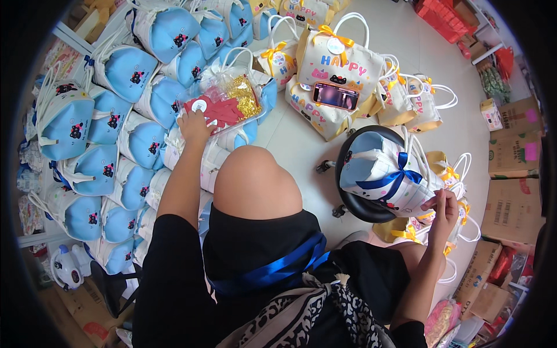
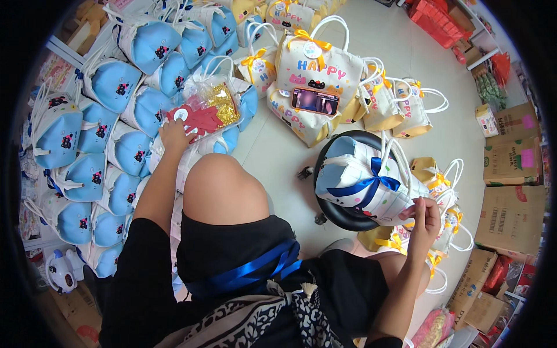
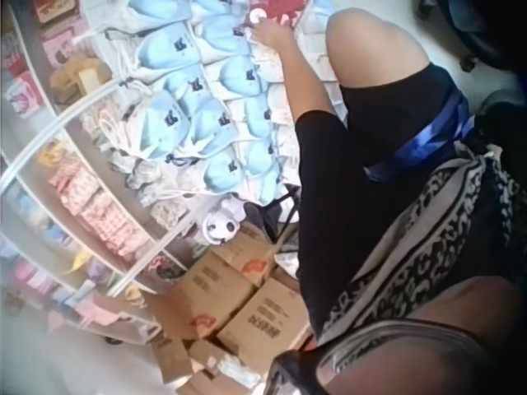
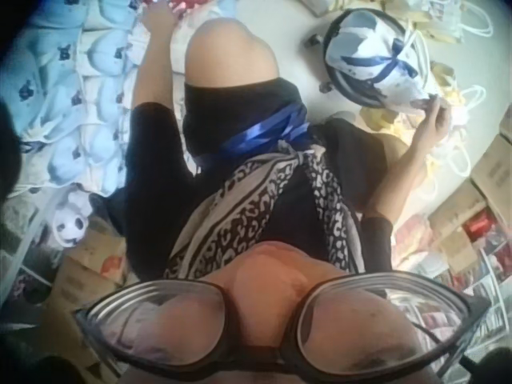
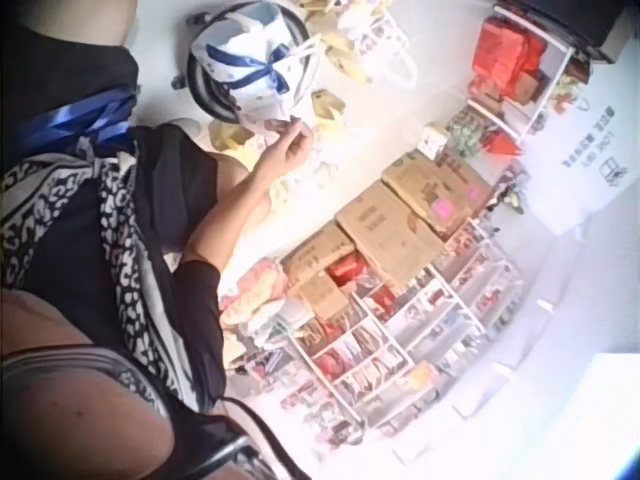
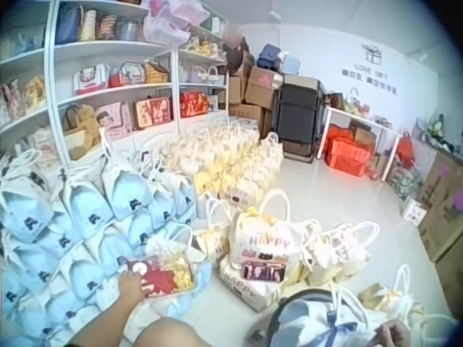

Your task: The person sits on the floor and decorates small white gift bags by tying blue ribbons into bows and attaching round stickers to the front. They handle each bag one at a time, place the finished bags aside, and repeat the process.

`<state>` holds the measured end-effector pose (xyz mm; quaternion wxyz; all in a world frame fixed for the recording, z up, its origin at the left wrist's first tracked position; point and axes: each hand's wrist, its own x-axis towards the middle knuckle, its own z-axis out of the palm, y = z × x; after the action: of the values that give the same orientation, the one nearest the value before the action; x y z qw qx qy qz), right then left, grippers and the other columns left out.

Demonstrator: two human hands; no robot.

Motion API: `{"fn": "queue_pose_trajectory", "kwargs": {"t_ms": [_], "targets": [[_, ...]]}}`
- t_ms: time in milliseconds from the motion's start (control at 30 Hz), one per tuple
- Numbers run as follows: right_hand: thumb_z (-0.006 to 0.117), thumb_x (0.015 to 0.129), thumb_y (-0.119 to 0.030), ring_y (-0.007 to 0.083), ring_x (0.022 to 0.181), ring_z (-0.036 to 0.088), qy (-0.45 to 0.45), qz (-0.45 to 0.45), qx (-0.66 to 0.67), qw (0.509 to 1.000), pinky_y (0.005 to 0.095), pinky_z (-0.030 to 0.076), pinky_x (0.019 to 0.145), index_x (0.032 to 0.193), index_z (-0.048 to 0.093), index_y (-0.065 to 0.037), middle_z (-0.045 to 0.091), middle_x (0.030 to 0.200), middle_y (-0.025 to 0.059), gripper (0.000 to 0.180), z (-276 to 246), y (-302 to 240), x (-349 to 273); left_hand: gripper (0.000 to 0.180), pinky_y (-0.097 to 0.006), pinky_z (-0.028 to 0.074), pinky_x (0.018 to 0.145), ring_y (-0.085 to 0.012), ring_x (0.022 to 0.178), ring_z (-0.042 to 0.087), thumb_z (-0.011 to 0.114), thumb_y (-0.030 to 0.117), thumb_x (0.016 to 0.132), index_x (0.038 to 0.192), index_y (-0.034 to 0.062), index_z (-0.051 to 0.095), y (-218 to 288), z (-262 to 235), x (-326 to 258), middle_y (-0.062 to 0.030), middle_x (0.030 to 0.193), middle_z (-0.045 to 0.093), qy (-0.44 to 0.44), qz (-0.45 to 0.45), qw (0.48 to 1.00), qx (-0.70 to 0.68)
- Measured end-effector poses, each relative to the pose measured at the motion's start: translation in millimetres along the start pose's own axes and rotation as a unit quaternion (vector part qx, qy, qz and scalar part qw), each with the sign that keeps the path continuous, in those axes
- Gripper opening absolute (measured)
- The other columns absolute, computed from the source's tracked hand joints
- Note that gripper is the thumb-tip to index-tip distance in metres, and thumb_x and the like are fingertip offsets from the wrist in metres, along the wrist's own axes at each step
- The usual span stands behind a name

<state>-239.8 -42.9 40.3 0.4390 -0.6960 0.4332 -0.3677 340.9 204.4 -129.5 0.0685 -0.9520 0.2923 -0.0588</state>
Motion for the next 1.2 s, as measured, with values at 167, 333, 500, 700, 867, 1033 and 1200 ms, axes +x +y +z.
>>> {"fn": "queue_pose_trajectory", "kwargs": {"t_ms": [167, 333, 500, 700, 867, 1033, 1200], "targets": [[0.052, 0.107, -0.018, 0.0115, 0.062, 0.062, -0.007, 0.023, -0.013, 1.0, 0.0243, 0.052, 0.062, 0.099, 0.06, 0.0, 0.064, 0.072, 0.006, 0.021, -8.7, 2.6, -12.4, 0.071, -0.043, 0.039, 0.09, -0.0252, 0.106, 0.063, 0.088, 0.051, 0.066, 0.118, 0.0082, 0.064, -4.5, 3.4, 8.4, -0.0078, 0.103, 0.071, -0.11, -0.017, 0.994, -0.019], [0.051, 0.107, -0.017, 0.0113, 0.063, 0.062, -0.003, 0.043, 0.016, 0.999, 0.0253, 0.054, 0.064, 0.099, 0.06, -0.001, 0.064, 0.073, 0.0058, 0.02, -9.7, 19.5, -11.4, 0.057, -0.05, 0.041, 0.085, -0.0308, 0.095, 0.069, 0.088, 0.042, 0.069, 0.107, 0.0066, 0.063, -12.6, 9.7, 6.4, -0.0127, 0.098, 0.073, -0.033, 0.044, 0.998, -0.021], [0.051, 0.107, -0.017, 0.0114, 0.064, 0.063, -0.011, 0.03, 0.011, 0.999, 0.0251, 0.053, 0.065, 0.099, 0.06, 0.0, 0.064, 0.074, 0.0058, 0.02, -6.6, 23.0, -10.8, 0.048, -0.051, 0.049, 0.082, -0.0368, 0.097, 0.068, 0.085, 0.029, 0.072, 0.107, 0.0058, 0.062, -44.0, 6.7, 21.6, -0.0191, 0.098, 0.071, -0.109, 0.051, 0.986, -0.118], [0.052, 0.107, -0.016, 0.0113, 0.065, 0.063, -0.007, 0.017, 0.023, 1.0, 0.0246, 0.052, 0.065, 0.099, 0.061, 0.0, 0.065, 0.075, 0.0058, 0.019, -9.1, 24.2, -11.5, 0.03, -0.049, 0.054, 0.084, -0.039, 0.099, 0.069, 0.066, 0.016, 0.087, 0.116, 0.0066, 0.066, -38.4, -39.2, 25.7, -0.0206, 0.103, 0.071, -0.114, 0.023, 0.964, -0.239], [0.053, 0.106, -0.016, 0.0114, 0.065, 0.064, -0.016, 0.011, 0.018, 1.0, 0.0243, 0.052, 0.065, 0.099, 0.061, 0.0, 0.065, 0.075, 0.006, 0.019, -5.5, 23.3, -12.3, 0.028, -0.048, 0.052, 0.092, -0.0393, 0.108, 0.065, 0.053, 0.005, 0.09, 0.116, 0.0032, 0.065, 15.1, -34.2, 27.9, -0.0212, 0.115, 0.067, -0.061, 0.184, 0.945, -0.264], [0.054, 0.106, -0.015, 0.0124, 0.065, 0.064, 0.009, 0.027, 0.038, 0.999, 0.0251, 0.054, 0.065, 0.099, 0.062, 0.0, 0.065, 0.075, 0.0063, 0.018, -6.2, 22.2, -14.6, 0.024, -0.042, 0.049, 0.1, -0.0387, 0.113, 0.061, 0.056, 0.003, 0.088, 0.109, -0.0033, 0.065, 66.0, -2.1, 45.1, -0.0219, 0.13, 0.057, 0.012, 0.219, 0.953, -0.207], [0.056, 0.105, -0.013, 0.013, 0.066, 0.065, 0.002, 0.039, 0.034, 0.999, 0.0252, 0.054, 0.065, 0.099, 0.062, 0.0, 0.066, 0.075, 0.0065, 0.016, -5.1, 23.3, -11.4, 0.028, -0.046, 0.052, 0.092, -0.0364, 0.105, 0.064, 0.067, 0.008, 0.084, 0.11, -0.0027, 0.066, 84.7, 15.5, 50.1, -0.0138, 0.13, 0.056, 0.002, 0.242, 0.961, -0.132]]}}
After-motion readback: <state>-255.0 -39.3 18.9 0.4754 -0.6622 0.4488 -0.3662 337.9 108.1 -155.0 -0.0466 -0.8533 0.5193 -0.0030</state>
